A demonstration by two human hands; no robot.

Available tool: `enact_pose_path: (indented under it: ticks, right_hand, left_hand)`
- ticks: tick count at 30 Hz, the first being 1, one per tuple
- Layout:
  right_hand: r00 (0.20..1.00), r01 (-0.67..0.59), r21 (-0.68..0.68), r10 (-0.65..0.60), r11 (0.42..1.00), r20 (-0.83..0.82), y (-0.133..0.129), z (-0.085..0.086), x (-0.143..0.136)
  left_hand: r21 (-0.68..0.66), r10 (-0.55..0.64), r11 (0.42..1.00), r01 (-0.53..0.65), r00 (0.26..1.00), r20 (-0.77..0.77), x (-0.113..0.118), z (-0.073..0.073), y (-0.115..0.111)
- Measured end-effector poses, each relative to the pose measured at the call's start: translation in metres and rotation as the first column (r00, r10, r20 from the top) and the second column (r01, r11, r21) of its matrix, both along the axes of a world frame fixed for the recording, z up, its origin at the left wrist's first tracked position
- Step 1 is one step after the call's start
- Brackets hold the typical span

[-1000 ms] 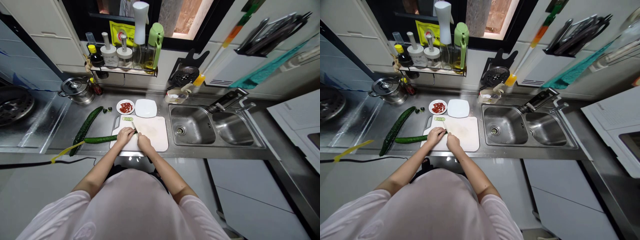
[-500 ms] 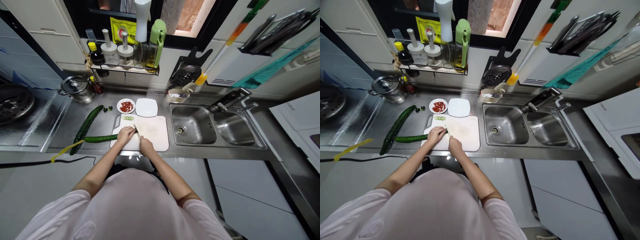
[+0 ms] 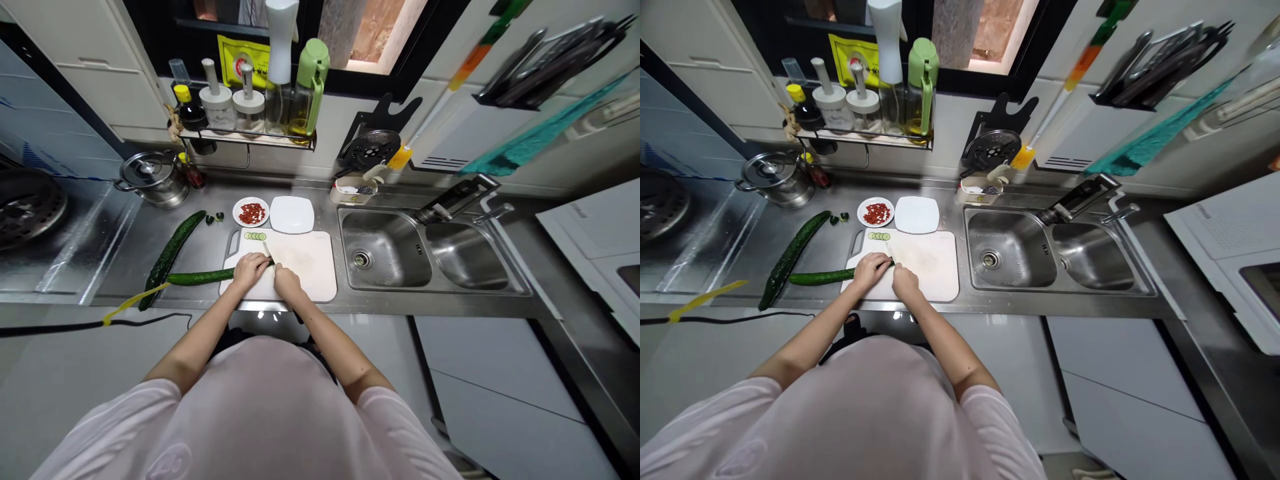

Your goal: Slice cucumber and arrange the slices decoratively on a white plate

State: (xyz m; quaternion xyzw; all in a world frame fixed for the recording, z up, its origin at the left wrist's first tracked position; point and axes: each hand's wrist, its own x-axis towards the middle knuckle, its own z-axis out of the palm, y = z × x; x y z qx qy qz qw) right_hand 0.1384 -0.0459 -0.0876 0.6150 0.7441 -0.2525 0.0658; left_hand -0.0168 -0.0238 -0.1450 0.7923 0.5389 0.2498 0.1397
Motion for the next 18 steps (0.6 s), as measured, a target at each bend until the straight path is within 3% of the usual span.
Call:
enact_pose_path:
  ticks: [9,18]
  right_hand:
    - [0.999,-0.002,-0.025,0.003,1.000,0.048,-0.030,-0.006,0.016]
    - [1.000,0.006,-0.075,-0.004,0.997,0.028,-0.014,0.000,0.007]
  left_hand:
    - [-0.012,-0.008,1.000,0.008,1.000,-0.004,-0.001,-0.001,0.001]
    - [-0.014,-0.012,1.000,0.012,1.000,-0.001,0.000,0.001,0.001]
